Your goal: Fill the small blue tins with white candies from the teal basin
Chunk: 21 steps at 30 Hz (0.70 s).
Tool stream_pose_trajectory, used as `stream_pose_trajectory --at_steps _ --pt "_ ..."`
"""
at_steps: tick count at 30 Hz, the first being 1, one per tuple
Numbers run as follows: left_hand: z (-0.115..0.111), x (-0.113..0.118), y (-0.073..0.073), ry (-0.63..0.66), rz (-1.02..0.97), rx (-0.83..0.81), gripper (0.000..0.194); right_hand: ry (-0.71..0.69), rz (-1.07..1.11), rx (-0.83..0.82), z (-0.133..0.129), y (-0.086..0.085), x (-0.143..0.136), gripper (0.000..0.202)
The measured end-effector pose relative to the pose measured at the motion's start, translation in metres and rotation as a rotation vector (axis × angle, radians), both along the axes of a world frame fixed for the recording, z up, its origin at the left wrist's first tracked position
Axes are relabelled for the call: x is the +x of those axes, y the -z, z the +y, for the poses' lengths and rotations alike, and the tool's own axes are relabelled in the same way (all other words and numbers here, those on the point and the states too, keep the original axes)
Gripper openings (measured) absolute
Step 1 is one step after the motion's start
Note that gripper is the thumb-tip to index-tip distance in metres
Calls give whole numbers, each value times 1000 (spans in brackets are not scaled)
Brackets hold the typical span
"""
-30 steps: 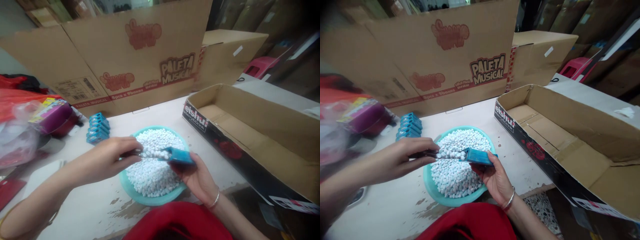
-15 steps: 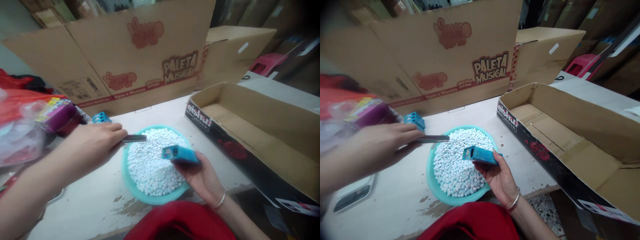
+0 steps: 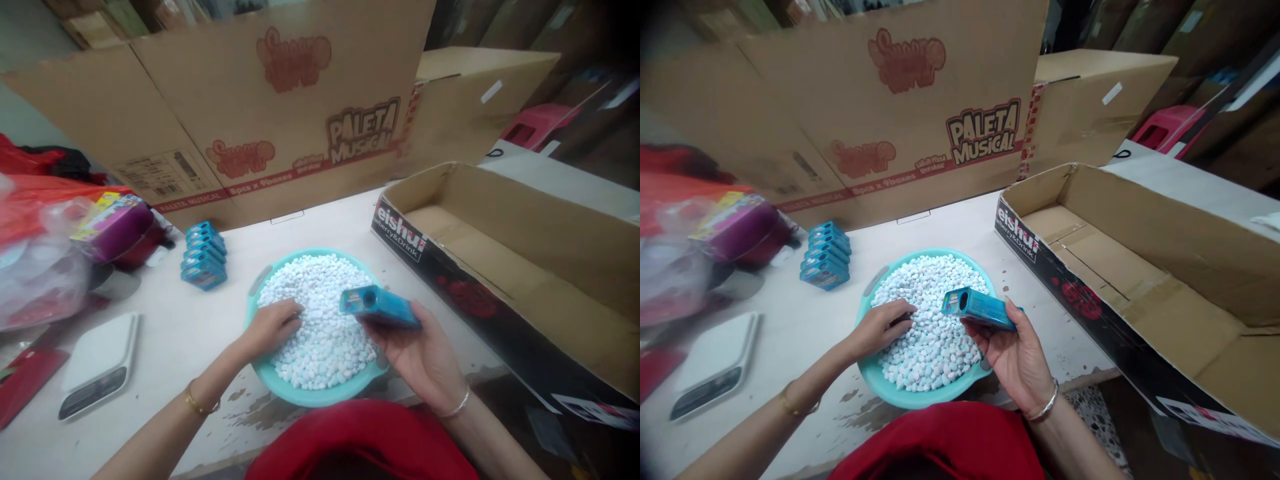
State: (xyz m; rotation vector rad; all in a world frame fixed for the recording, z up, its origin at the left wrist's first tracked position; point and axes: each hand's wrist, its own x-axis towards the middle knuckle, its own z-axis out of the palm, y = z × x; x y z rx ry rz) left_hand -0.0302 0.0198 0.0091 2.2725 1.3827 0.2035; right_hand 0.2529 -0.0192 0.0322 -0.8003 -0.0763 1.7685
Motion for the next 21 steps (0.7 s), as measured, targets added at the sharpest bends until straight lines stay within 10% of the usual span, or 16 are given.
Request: stream_pose_trajectory --at_steps 4,9,14,21 --pt "-3 -15 -17 -47 -142 -38 23 2 -12 -6 0 -1 2 31" --pt "-4 -28 -82 -52 -248 19 22 3 -9 -15 1 -2 -6 25" --pt "2 -14 -148 146 -110 24 21 -59 33 13 3 -6 -21 29" --pt "18 13 -195 299 122 45 22 -106 97 -12 1 -4 -34 33"
